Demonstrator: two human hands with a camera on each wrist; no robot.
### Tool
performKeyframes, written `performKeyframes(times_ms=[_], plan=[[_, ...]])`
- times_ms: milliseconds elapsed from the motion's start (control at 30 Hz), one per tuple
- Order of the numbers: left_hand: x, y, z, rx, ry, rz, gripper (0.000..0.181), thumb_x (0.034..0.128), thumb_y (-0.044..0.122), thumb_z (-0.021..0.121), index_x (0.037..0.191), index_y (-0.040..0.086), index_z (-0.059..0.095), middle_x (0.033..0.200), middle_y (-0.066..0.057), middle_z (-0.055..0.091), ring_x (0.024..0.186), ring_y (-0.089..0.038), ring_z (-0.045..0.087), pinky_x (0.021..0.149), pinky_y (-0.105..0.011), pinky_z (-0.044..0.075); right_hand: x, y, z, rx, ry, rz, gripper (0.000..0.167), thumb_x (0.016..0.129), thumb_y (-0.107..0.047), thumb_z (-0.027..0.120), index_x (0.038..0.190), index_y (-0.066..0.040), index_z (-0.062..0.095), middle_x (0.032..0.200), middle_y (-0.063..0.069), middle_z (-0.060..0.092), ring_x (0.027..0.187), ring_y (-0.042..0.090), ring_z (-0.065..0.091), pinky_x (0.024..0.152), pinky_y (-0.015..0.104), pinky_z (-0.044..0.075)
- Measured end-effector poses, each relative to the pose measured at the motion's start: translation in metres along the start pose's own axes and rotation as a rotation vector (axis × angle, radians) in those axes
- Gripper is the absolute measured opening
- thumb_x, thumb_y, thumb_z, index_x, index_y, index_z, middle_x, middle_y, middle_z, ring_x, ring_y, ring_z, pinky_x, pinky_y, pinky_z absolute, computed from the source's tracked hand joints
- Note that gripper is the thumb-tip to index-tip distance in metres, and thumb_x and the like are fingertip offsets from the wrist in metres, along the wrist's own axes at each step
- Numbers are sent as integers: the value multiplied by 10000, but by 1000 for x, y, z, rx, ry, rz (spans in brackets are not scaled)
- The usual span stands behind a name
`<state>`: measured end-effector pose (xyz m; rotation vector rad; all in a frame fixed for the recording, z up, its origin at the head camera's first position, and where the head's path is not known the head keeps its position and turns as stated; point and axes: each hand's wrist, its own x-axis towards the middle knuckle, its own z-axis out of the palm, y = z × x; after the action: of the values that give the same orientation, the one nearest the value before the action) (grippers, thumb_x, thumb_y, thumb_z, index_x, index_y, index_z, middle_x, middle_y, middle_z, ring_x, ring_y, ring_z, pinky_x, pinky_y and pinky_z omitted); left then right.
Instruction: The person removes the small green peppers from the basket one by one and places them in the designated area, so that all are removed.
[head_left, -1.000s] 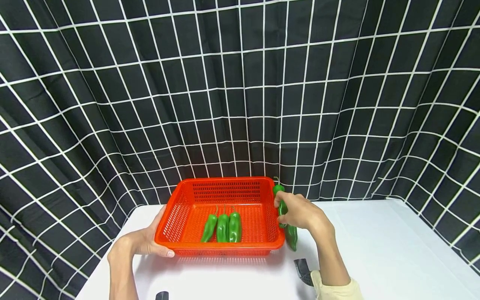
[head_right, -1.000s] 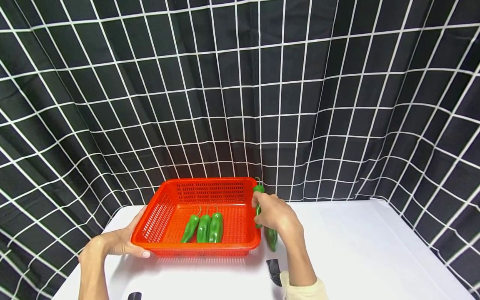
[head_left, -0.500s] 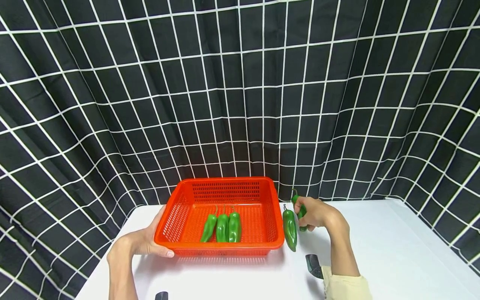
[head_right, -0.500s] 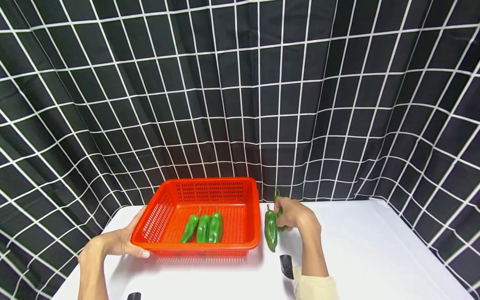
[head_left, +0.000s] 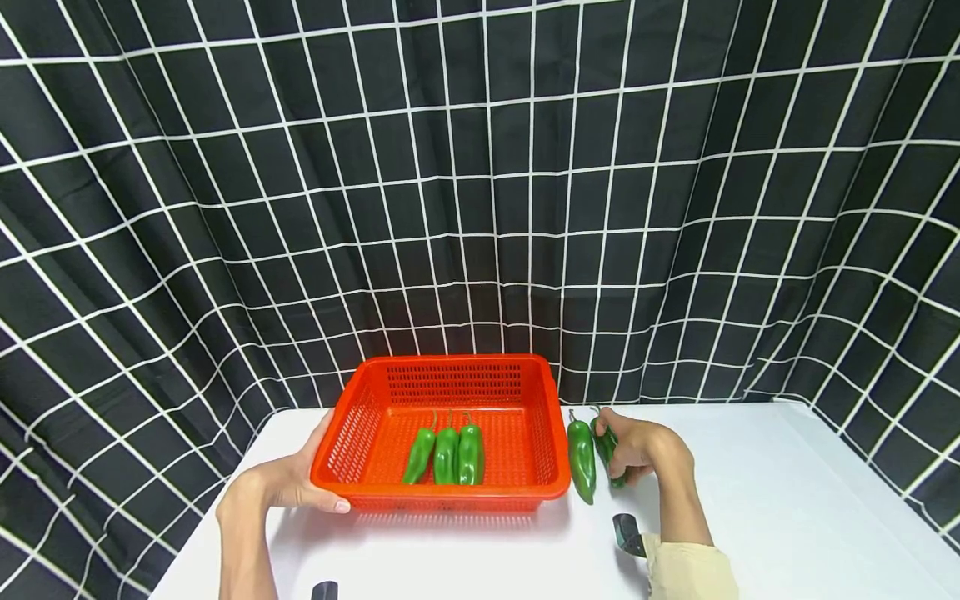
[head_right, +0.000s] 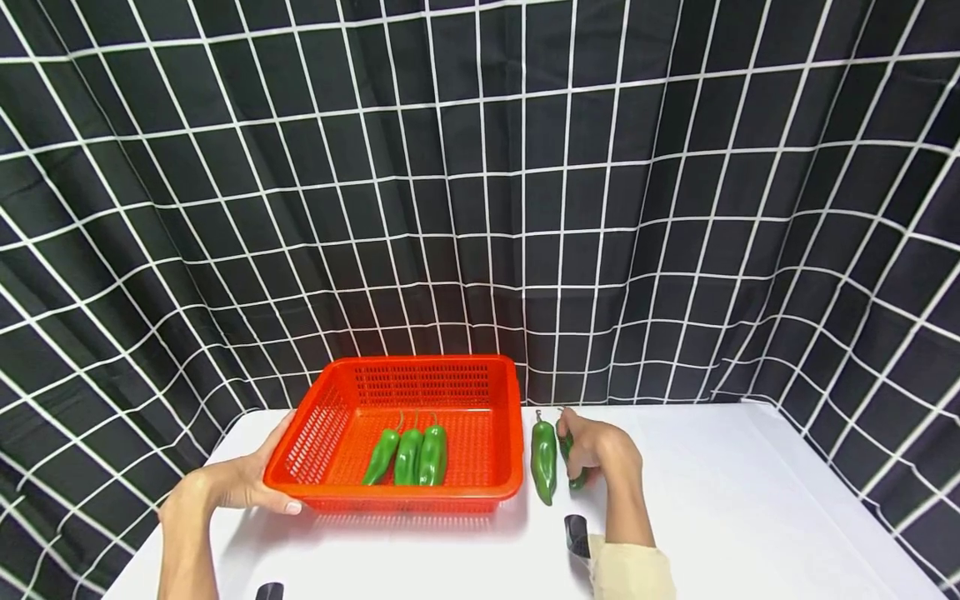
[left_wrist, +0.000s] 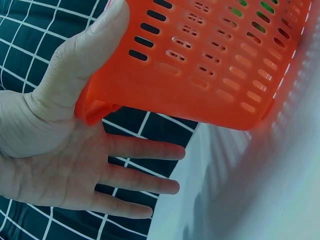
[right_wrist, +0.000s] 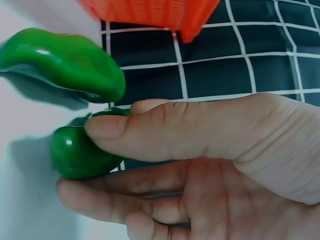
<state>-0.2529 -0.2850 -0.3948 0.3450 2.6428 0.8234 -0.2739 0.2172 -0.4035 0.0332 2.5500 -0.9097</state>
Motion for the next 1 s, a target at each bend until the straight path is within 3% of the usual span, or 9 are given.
performKeyframes(times_ms=[67,167,300,600,767,1000], plan=[[0,0,0,0,-2,-2,1527,673,549,942,1660,121,-142,1662,-276,278,1288,-390,564,1067,-660,492,2,2,1,-6,2,30,807,724,118,745,1425,-137,437,985,149,570,689,247,735,640,300,593],[0,0,1,2,-2,-9,1526,676,560,937,1659,125,-147,1660,-278,285,1285,-398,565,1065,-661,494,4,3,4,2,6,55,833,704,123,769,1433,-95,429,981,178,584,668,245,747,645,313,630],[0,0,1,8,-3,-11,1529,674,561,938,1657,118,-145,1652,-282,296,1276,-394,571,1064,-659,493,5,5,7,11,-3,38,608,707,126,787,1212,-23,482,921,171,646,645,241,760,637,323,641],[1,0,2,-5,-2,-12,1526,678,545,937,1656,122,-155,1657,-281,278,1301,-413,547,1063,-665,494,6,4,7,-88,-19,9,218,755,51,806,922,-14,680,757,128,782,600,177,725,609,266,588],[0,1,1,17,3,-27,1531,669,565,937,1658,121,-143,1632,-285,338,1258,-383,589,1057,-656,502,6,5,6,-123,-30,17,136,767,20,802,844,-42,709,723,120,782,588,144,692,577,219,513],[0,1,1,5,3,-29,1525,677,558,933,1658,124,-151,1638,-288,317,1278,-404,561,1057,-659,500,3,5,3,-134,-17,24,120,769,-27,812,816,-56,705,721,126,781,574,134,652,569,209,481]])
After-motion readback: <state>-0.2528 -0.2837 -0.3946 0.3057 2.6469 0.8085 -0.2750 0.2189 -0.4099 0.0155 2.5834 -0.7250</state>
